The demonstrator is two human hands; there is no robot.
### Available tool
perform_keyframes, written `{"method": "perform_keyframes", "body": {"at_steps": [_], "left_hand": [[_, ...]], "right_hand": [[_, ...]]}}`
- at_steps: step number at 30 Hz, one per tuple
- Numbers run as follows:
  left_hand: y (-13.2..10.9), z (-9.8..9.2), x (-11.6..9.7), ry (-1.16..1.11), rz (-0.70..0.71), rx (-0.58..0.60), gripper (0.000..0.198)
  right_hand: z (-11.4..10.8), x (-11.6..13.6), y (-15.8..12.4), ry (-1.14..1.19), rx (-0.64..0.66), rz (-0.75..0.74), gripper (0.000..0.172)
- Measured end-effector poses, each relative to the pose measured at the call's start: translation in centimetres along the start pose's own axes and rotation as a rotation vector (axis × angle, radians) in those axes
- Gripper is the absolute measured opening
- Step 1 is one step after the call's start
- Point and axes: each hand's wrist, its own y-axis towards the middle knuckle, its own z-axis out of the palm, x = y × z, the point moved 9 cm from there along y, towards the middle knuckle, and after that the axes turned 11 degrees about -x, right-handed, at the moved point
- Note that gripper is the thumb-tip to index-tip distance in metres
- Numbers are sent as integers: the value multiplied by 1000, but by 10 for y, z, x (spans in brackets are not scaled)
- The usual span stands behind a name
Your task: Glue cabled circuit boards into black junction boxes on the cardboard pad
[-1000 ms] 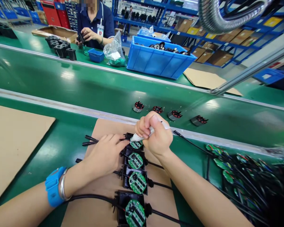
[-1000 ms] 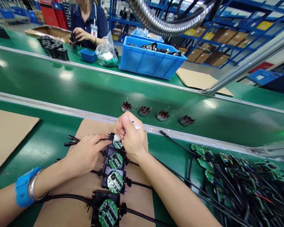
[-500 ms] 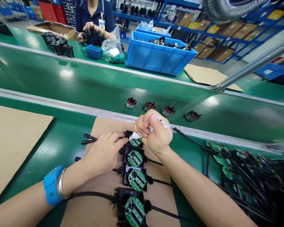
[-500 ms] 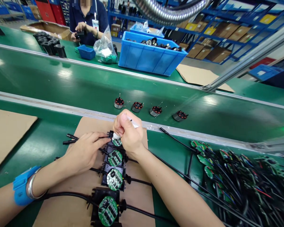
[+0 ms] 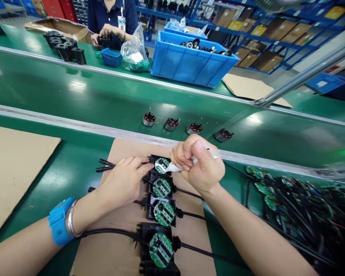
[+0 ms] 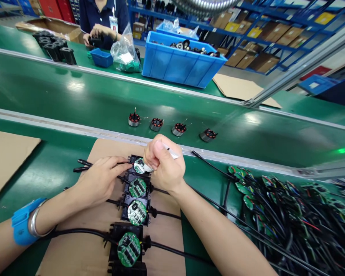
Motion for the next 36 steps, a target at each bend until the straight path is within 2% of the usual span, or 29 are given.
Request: {"method": "perform_keyframes", "body": {"at_steps": [6, 17, 23, 26, 29, 32, 36], "left_hand": [[0, 0, -1, 6, 15, -4, 59], [-1, 3, -1, 1, 28, 9, 57], [1, -17, -9, 28, -24, 9, 51], [-13, -18, -30, 37, 8, 94, 44], [-36, -9, -51, 65, 63, 151, 56], [-53, 3, -57, 70, 51, 207, 69], [-56, 10, -56, 54, 41, 253, 68]], "right_hand": [[-8, 4, 8, -32, -30, -35, 37], [-6, -6, 16, -27, -45, -57, 38], [-14, 10, 10, -64, -28, -61, 34], [-7, 15, 0, 26, -32, 24, 37], [10, 6, -14, 95, 19, 134, 37], [26, -8, -25, 86, 83, 189, 37], [32, -17, -27, 69, 108, 188, 37]]}}
